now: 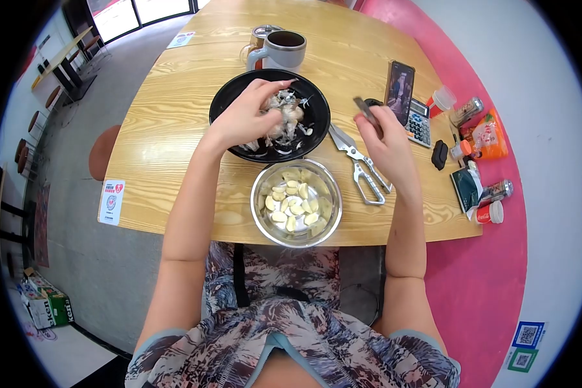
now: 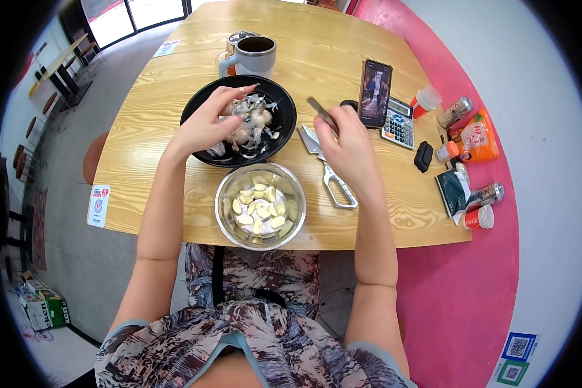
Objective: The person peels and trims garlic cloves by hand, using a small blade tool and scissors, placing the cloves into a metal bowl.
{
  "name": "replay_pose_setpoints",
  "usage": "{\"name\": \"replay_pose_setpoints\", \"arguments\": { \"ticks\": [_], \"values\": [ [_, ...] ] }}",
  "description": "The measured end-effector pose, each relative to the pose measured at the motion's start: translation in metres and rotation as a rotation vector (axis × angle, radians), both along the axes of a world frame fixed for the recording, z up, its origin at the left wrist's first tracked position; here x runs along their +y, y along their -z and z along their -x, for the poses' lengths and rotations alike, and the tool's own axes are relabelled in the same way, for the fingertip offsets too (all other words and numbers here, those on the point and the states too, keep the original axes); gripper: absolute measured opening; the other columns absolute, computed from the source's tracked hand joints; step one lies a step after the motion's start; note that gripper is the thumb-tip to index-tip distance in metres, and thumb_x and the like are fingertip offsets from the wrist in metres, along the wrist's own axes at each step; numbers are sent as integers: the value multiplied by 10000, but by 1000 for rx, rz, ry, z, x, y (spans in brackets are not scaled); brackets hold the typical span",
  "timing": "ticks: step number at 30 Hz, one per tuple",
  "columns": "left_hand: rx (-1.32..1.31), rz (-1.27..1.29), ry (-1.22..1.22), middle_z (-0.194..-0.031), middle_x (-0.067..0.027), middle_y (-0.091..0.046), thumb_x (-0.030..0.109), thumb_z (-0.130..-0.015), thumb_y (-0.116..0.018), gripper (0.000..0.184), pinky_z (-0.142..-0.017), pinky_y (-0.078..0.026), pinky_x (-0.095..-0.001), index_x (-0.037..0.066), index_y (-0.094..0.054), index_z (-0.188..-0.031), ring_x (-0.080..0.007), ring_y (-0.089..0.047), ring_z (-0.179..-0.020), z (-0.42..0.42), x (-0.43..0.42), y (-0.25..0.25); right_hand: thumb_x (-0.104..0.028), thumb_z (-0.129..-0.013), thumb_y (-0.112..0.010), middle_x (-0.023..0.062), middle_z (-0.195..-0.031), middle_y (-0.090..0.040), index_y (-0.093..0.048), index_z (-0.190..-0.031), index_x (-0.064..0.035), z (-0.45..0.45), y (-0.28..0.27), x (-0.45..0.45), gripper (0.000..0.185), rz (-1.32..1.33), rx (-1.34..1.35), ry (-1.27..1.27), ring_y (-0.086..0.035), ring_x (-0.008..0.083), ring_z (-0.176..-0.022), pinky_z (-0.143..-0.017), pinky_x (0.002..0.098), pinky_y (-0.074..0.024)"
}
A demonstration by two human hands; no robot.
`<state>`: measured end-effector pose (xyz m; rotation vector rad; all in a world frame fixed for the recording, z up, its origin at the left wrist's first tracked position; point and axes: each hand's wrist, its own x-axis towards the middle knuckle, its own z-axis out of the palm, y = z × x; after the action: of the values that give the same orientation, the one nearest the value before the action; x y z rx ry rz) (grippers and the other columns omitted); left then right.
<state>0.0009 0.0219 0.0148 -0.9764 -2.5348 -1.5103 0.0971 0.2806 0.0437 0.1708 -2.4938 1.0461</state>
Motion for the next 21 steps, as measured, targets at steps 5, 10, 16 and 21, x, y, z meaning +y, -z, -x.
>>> {"name": "replay_pose_setpoints", "arguments": {
  "ticks": [5,10,16,21],
  "values": [
    [-66,-145,63,-1174,-45,-547,-5,-958,-494,483,-855,-452,-228,93,-449,-1429,-76,-512,-857,7,-9,16,-222,-956,-592,-17,-676,-510,-641,-978,18,31,-8,-34,245,133,-124,-112,-435,77,-637,-587,251,-353],
    [-324,-518,130,-1258,-94,-504,-22,-863,-673,449,-886,-524,-290,10,-500,-1276,-168,-614,-1066,3,-5,13,-166,-894,-647,9,-725,-594,-631,-930,15,56,3,-61,185,265,-158,-268,-500,75,-654,-577,264,-408],
    [-305,-476,84,-1156,-55,-627,42,-804,-771,374,-805,-523,-261,34,-567,-1118,-118,-624,-956,7,-2,18,-155,-869,-680,-15,-744,-590,-631,-930,11,69,11,-76,184,323,-204,-350,-497,46,-675,-587,231,-402],
    [-89,-362,16,-1128,-32,-662,64,-807,-765,311,-776,-517,-254,47,-626,-1084,-94,-627,-920,4,2,15,-163,-871,-697,-24,-740,-579,-634,-932,0,71,13,-79,185,412,-231,-352,-486,37,-674,-584,217,-388]
  ]
}}
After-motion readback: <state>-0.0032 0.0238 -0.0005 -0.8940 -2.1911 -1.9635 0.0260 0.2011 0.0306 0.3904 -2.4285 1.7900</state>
